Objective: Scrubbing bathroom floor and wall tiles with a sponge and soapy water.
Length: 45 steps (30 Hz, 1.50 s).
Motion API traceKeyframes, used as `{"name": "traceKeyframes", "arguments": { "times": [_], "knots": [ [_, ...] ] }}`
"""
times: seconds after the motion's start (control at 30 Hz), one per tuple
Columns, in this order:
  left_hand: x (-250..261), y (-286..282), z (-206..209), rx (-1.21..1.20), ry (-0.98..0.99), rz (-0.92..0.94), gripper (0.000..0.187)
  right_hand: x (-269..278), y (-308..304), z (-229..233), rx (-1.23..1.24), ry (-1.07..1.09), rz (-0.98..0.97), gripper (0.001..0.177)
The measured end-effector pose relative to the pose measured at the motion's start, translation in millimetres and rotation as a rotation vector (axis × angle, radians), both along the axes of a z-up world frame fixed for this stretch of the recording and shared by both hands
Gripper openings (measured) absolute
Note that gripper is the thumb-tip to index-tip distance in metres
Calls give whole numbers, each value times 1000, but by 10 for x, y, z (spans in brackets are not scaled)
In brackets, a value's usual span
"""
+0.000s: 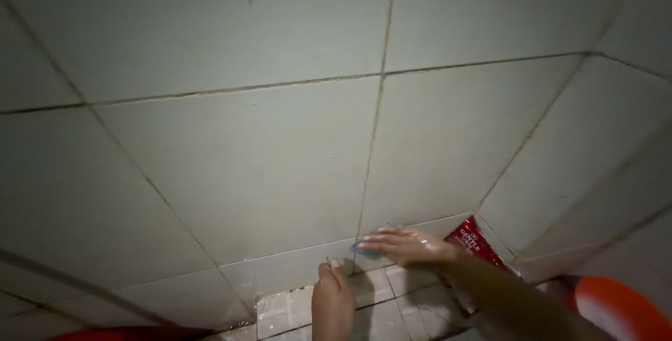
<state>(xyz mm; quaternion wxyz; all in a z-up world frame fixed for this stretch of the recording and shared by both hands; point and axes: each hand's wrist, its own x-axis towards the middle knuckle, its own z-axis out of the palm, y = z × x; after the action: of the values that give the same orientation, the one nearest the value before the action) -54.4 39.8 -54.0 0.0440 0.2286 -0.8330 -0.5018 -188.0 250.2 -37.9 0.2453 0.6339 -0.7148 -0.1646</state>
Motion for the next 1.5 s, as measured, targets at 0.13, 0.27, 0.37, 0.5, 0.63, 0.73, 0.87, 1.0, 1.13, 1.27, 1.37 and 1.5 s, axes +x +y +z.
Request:
{"name": "traceKeyframes", "arguments": {
  "times": [0.13,0.27,0.37,0.5,0.63,0.73,0.87,1.0,1.13,1.27,1.37,1.5],
  "knots": [
    [3,-90,-78,-14,27,17,47,188,-813,-156,-109,-519,-40,54],
    [23,-207,-1,33,47,33,50,461,-1419,192,-360,-1058,113,55],
    [12,-272,-28,38,50,47,55,502,-1610,94,-276,-1141,88,59],
    [1,-277,-138,46,76,50,62,455,-1487,85,-217,-1192,69,62],
    [-41,-209,-542,-36,89,41,42,330,-901,91,-243,-705,18,54],
    [-35,-151,-655,-87,73,51,42,142,-324,-39,-87,-535,-108,59],
    [38,-66,-664,-97,62,37,41,-107,421,-338,-71,-278,-152,68],
    [148,18,-466,-79,47,22,41,-27,421,-91,194,-225,-238,56],
    [225,60,-242,-41,51,4,44,116,-96,105,0,-202,-91,60],
    [276,-5,-63,0,31,17,45,331,-992,183,-16,-316,-44,68],
    [390,-119,267,52,64,38,46,484,-1477,207,-86,-309,-1,74],
    [518,-206,337,103,74,67,46,543,-1676,101,-121,-149,18,80]
  ]
}}
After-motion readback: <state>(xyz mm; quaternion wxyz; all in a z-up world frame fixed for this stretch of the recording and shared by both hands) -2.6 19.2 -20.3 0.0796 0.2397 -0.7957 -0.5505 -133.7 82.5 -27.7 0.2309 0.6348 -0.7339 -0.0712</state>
